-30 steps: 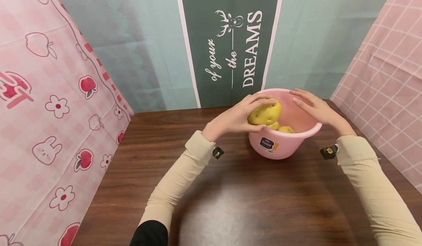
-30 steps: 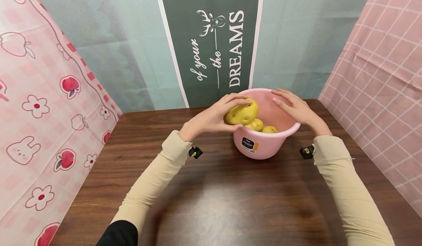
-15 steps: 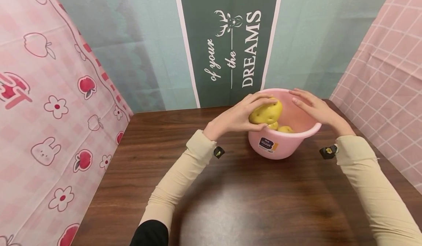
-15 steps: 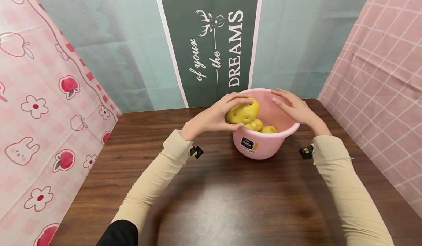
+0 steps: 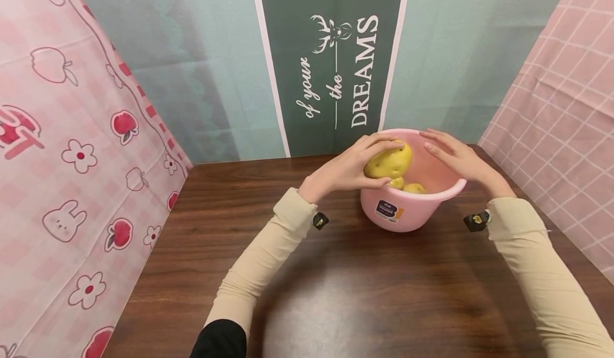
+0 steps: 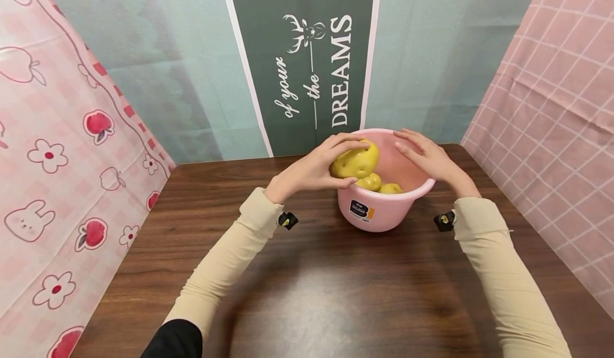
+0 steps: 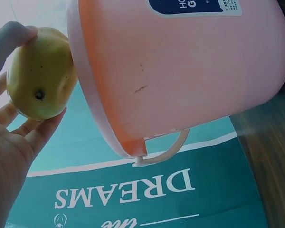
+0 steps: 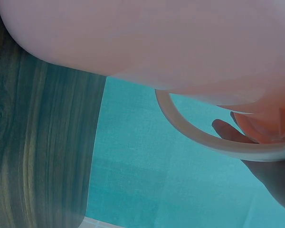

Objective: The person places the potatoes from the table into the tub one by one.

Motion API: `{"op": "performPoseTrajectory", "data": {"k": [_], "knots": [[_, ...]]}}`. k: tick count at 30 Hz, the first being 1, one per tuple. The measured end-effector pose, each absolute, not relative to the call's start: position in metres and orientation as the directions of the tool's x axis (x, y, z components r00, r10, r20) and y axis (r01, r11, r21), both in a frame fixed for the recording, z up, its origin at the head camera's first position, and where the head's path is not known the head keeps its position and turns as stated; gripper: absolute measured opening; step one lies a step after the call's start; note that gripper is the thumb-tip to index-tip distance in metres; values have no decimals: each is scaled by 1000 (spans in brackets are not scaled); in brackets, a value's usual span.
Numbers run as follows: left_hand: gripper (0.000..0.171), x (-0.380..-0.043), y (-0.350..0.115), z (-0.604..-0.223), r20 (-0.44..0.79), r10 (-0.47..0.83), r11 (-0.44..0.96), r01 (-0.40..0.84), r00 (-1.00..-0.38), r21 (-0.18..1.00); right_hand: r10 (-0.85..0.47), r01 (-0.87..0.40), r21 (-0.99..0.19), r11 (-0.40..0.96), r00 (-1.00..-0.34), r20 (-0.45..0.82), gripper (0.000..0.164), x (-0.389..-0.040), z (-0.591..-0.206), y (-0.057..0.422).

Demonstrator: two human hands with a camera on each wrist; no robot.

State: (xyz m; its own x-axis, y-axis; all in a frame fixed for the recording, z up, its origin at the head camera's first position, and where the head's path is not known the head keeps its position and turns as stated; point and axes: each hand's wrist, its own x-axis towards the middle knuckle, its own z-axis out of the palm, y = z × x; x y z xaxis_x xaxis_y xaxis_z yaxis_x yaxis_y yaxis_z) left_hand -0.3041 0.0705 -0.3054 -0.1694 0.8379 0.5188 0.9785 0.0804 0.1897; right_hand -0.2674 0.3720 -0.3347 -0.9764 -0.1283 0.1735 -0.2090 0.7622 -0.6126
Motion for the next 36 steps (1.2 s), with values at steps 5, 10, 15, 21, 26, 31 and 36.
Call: {"op": "performPoseTrajectory", "data": {"k": [5,10,15,21,26,31,36], "knots": [[63,-305,73,-305,518,841,71,980,-158,184,-135,-225,-611,759,-973,190,50,-269,-336,372],[63,-305,76,-305,524,839,68,984,-145,164,-143,-241,-608,756,-968,206,49,-269,-336,372],[62,-307,79,-307,550,827,35,988,-113,151,-140,-236,-614,753,-970,201,50,-269,-336,373],[62,-308,82,-308,557,824,20,988,-101,150,-140,-235,-616,752,-970,199,50,-270,-336,373],[61,-308,84,-308,548,830,24,989,-103,149,-137,-230,-620,750,-971,195,50,-269,-336,373],[61,-308,85,-307,528,841,47,989,-117,143,-133,-225,-618,753,-972,191,50,-269,-336,373],[62,-308,85,-308,516,846,58,986,-132,158,-132,-219,-617,756,-974,184,50,-268,-336,372]]}}
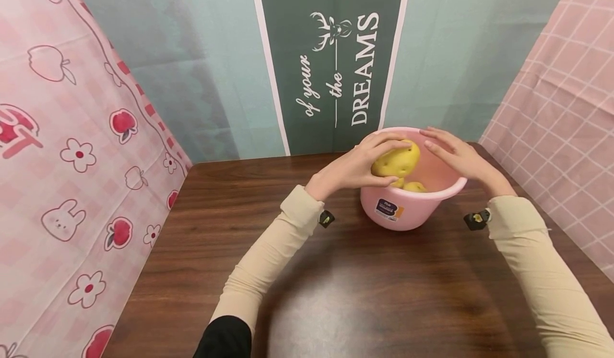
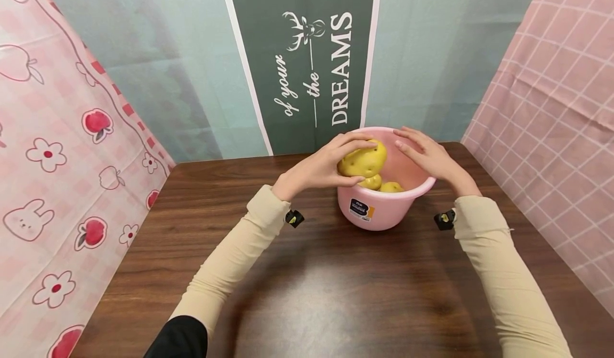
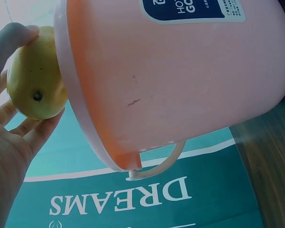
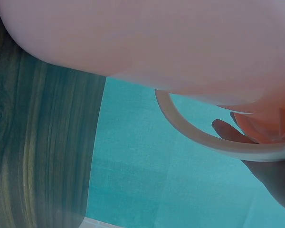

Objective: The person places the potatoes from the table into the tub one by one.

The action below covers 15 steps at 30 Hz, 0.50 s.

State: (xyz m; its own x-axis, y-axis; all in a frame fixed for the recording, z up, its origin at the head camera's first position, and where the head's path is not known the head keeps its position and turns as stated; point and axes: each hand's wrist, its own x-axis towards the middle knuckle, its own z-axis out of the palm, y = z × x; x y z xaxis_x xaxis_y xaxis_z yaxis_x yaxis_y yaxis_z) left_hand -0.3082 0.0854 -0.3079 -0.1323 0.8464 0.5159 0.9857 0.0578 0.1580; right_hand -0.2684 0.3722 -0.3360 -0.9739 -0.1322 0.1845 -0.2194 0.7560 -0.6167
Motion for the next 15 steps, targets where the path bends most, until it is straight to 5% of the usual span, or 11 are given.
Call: {"op": "performPoseTrajectory", "data": {"k": [15], "knots": [[56,-311,87,-308,547,830,34,988,-113,152,-140,-231,-612,756,-971,194,50,-269,-336,373]]}}
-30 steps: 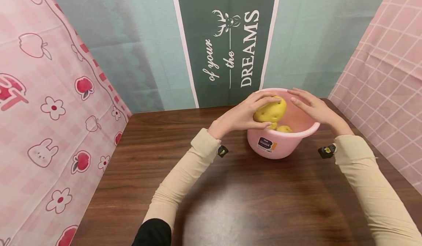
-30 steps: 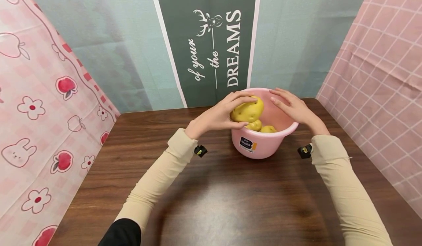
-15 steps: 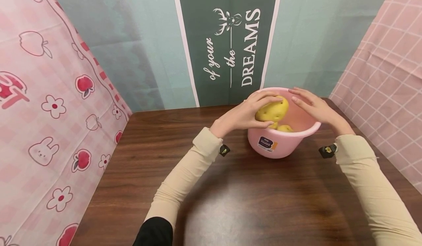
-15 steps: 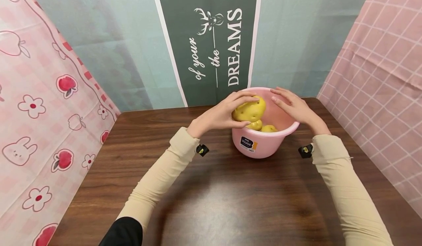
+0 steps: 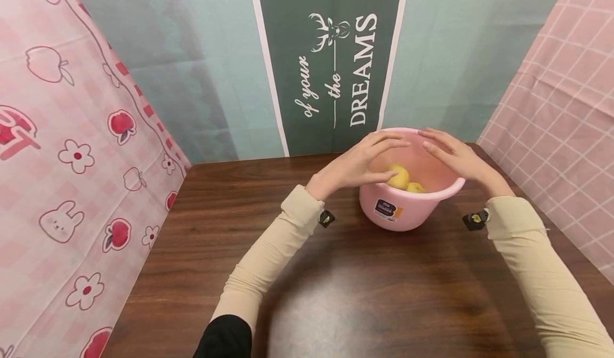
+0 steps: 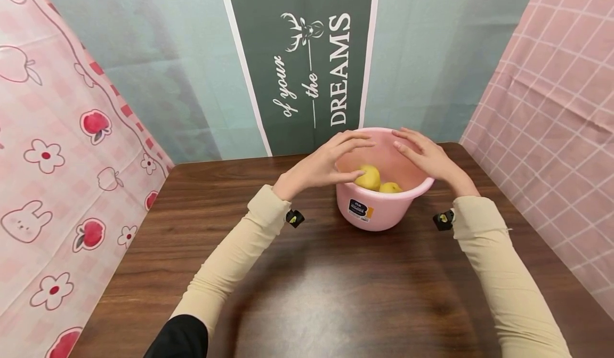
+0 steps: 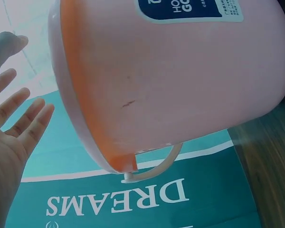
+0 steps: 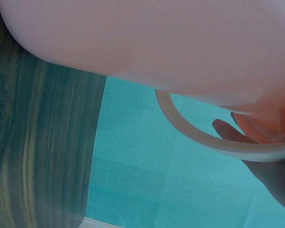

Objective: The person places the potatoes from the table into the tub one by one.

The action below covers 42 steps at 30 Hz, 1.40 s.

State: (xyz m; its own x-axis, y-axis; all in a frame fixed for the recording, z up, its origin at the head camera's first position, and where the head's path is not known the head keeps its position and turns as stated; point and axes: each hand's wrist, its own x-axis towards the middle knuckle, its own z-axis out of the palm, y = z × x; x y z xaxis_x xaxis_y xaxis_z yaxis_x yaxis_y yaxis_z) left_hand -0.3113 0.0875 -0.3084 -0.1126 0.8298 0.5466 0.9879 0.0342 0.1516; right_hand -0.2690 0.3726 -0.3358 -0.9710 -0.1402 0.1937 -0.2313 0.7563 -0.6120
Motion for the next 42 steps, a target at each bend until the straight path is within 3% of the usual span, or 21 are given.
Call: {"op": "performPoseTrajectory", "data": {"k": [14,25,32,42], "knots": [[52,-315,82,-315,564,819,31,989,-108,144,-140,-223,-604,765,-973,183,50,-268,-335,374],[52,-316,72,-324,487,829,207,960,-274,188,-172,-227,-550,804,-974,150,51,-264,-330,372],[52,-321,67,-326,492,812,243,949,-312,201,-201,-237,-501,832,-972,125,51,-270,-326,369],[54,-332,60,-327,450,790,324,907,-416,270,-211,-241,-413,878,-970,118,54,-278,-319,372]]}}
